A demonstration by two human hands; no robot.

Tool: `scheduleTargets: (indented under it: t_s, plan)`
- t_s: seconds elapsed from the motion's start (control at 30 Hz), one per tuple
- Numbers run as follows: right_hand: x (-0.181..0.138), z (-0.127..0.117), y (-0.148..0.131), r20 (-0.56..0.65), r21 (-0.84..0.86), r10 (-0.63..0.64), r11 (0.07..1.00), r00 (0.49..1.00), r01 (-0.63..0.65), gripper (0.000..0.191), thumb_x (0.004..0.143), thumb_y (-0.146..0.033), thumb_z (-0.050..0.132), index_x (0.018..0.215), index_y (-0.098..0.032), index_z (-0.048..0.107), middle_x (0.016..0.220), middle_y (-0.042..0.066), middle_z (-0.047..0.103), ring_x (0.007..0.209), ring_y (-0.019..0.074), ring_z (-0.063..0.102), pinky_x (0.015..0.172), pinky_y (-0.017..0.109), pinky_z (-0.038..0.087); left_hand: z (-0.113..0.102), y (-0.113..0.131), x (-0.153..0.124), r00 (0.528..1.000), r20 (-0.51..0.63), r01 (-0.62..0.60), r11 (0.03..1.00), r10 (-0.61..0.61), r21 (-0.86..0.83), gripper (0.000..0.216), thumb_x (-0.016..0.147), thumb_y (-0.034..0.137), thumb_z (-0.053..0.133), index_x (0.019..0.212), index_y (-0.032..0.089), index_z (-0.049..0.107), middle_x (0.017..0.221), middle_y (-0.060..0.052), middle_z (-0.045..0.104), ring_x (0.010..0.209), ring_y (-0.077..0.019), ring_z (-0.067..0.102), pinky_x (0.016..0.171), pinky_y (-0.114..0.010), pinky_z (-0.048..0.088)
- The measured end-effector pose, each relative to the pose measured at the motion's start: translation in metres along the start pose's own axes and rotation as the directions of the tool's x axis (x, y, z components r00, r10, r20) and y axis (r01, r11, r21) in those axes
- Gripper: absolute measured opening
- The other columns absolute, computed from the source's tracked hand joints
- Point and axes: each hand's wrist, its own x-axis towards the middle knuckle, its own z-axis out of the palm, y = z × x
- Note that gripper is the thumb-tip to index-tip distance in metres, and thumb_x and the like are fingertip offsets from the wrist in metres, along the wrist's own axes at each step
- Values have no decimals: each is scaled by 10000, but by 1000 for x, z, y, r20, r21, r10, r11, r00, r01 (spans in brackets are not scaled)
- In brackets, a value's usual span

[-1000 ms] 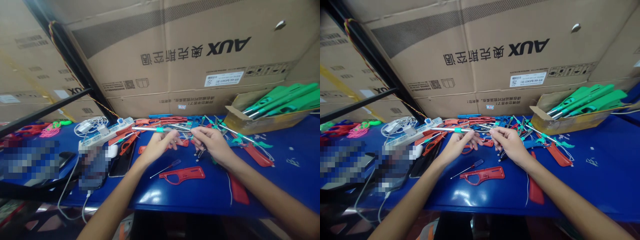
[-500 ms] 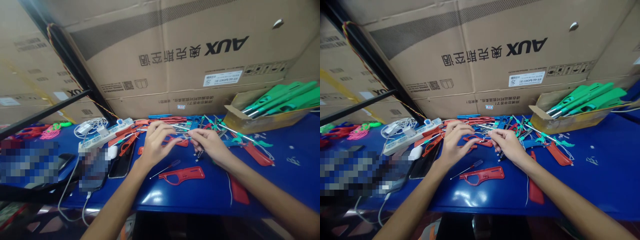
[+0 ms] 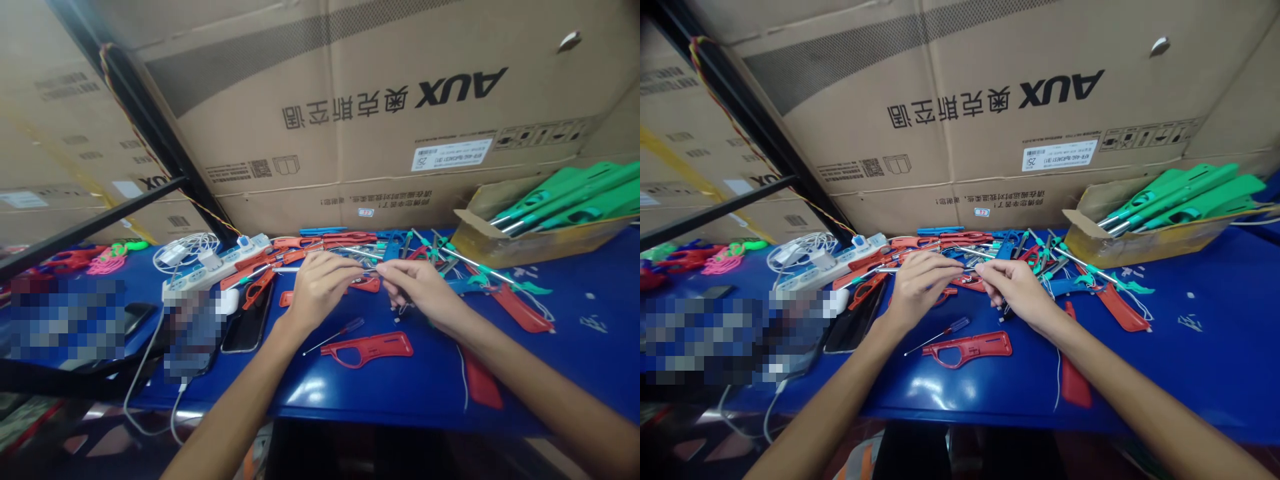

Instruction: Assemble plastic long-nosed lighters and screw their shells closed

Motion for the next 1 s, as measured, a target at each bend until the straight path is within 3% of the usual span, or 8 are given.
scheduleTargets:
  t_s: [0.23, 0.43, 0.57, 0.77, 1.0]
  plan:
    - [0, -2, -1, 23, -43, -27, 999, 999, 28, 426, 879, -563, 655, 688, -192, 568, 591, -50, 508, 493, 86, 478, 501, 234, 411, 0, 6, 2, 997, 33, 73, 997, -73, 8, 62, 944, 243, 661, 929, 250, 720, 985, -35, 783, 942, -208, 700, 898, -373, 443]
    - [0, -6, 0, 18, -93, -2, 996, 1000, 4, 389, 884, -578, 651, 845, -191, 646, 533, -82, 421, 443, 81, 362, 446, 237, 377, -3, 3, -1, 983, 154, 118, 987, -101, -106, 168, 1010, 264, 545, 992, 230, 708, 1056, -79, 734, 965, -191, 686, 838, -317, 516]
    - [0, -9, -4, -58, -187, -96, 979, 994, 83, 333, 860, -516, 700, 948, -195, 682, 611, -42, 557, 467, 95, 433, 429, 242, 387, -3, 2, -2, 979, 141, 156, 985, -145, -76, 128, 977, 285, 612, 1044, 237, 710, 1037, -67, 750, 938, -196, 705, 825, -314, 527]
    - [-4, -11, -10, -34, -239, -230, 947, 973, 215, 227, 905, -434, 674, 923, -207, 679, 668, -20, 620, 518, 106, 532, 481, 248, 432, 1, 1, -4, 964, 107, 252, 966, -245, -61, 196, 927, 241, 658, 1111, 266, 721, 1050, -53, 781, 933, -214, 733, 832, -333, 536]
    - [-6, -11, -5, 42, -489, -397, 792, 917, 365, 233, 955, -429, 635, 1014, -212, 697, 797, 15, 710, 660, 148, 619, 605, 286, 482, -2, 0, -2, 914, 264, 345, 933, -309, -101, 214, 999, 283, 550, 1126, 225, 711, 918, -51, 778, 816, -207, 732, 762, -325, 521]
